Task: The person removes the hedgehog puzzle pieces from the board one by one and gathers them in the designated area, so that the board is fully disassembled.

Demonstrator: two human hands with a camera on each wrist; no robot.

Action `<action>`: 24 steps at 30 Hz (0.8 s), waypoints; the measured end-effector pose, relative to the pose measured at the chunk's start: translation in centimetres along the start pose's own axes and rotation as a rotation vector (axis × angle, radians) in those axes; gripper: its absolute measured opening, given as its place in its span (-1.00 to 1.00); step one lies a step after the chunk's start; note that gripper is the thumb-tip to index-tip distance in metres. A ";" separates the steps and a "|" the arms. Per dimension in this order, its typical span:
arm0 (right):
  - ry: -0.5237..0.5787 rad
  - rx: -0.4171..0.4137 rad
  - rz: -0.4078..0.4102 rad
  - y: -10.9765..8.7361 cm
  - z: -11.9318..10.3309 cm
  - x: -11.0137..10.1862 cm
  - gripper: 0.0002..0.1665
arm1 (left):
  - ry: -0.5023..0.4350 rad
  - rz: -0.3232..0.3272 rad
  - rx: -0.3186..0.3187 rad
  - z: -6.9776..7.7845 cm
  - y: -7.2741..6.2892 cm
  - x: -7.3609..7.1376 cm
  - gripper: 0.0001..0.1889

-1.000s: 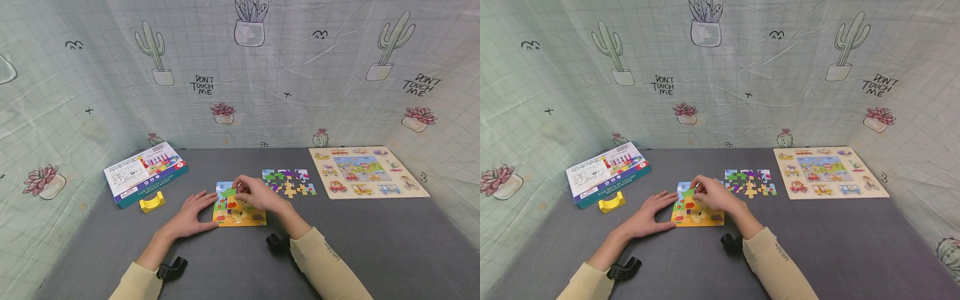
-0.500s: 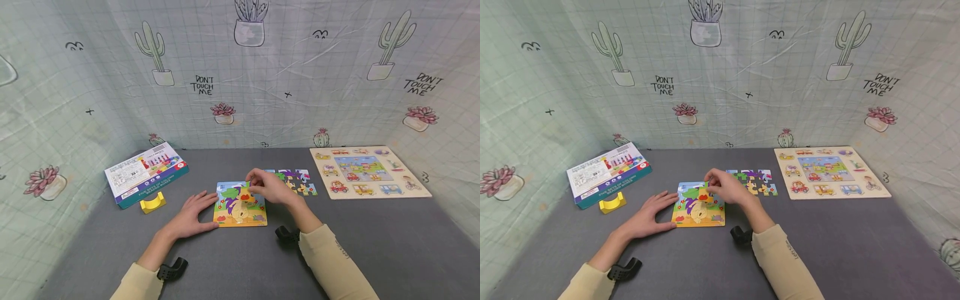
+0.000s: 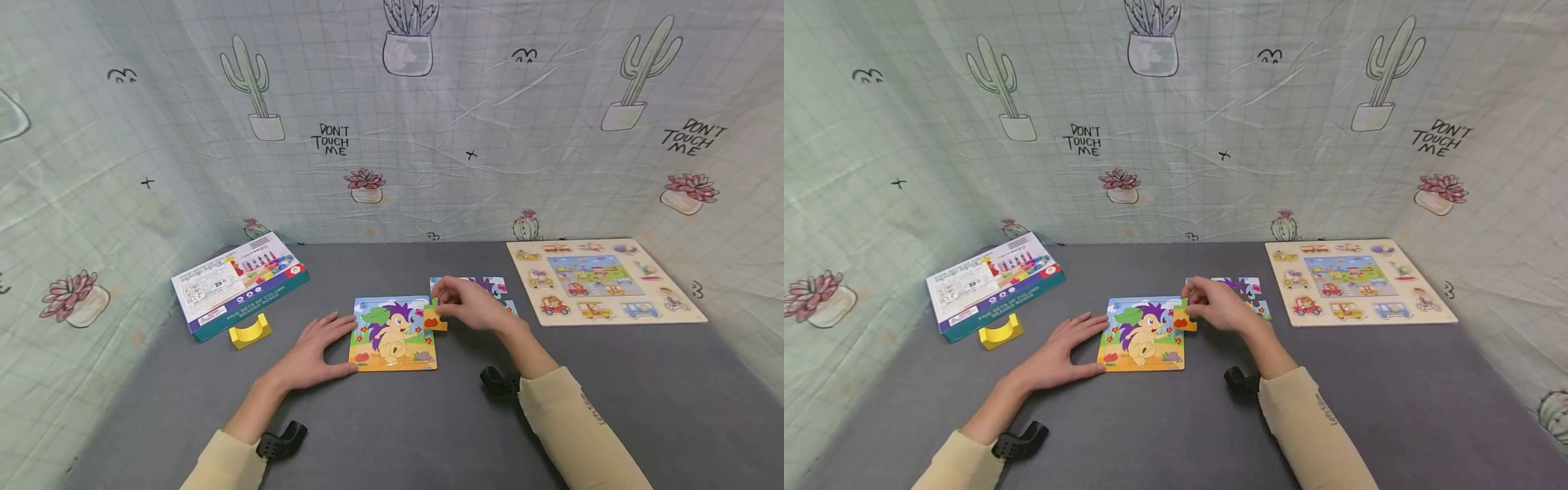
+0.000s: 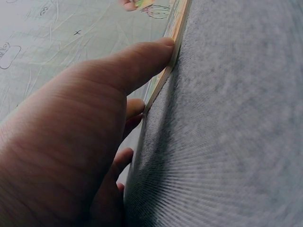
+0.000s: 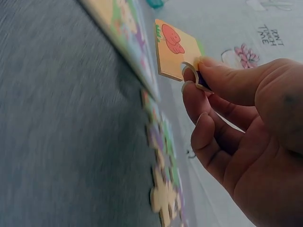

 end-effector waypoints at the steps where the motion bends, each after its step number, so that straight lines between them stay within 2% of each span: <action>1: -0.008 -0.001 -0.005 -0.1 0.2 -0.1 -0.82 | -0.002 0.000 0.002 0.0 0.0 0.0 -0.17; 12: -0.022 0.003 -0.083 -1.1 1.9 -0.7 -0.81 | -0.004 -0.005 0.009 -0.1 0.1 -0.1 -0.18; 24: -0.097 0.002 -0.079 -1.2 2.1 -0.1 -0.85 | -0.015 -0.002 0.023 0.1 0.0 -0.2 -0.18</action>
Point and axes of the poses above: each hand's wrist, its own y-axis towards the middle knuckle, its own x-axis out of the palm, z = x × y, the point moved 2 cm from there along y, towards the middle knuckle, and after that the axes turned 5 degrees about x, right-handed, at the moved point
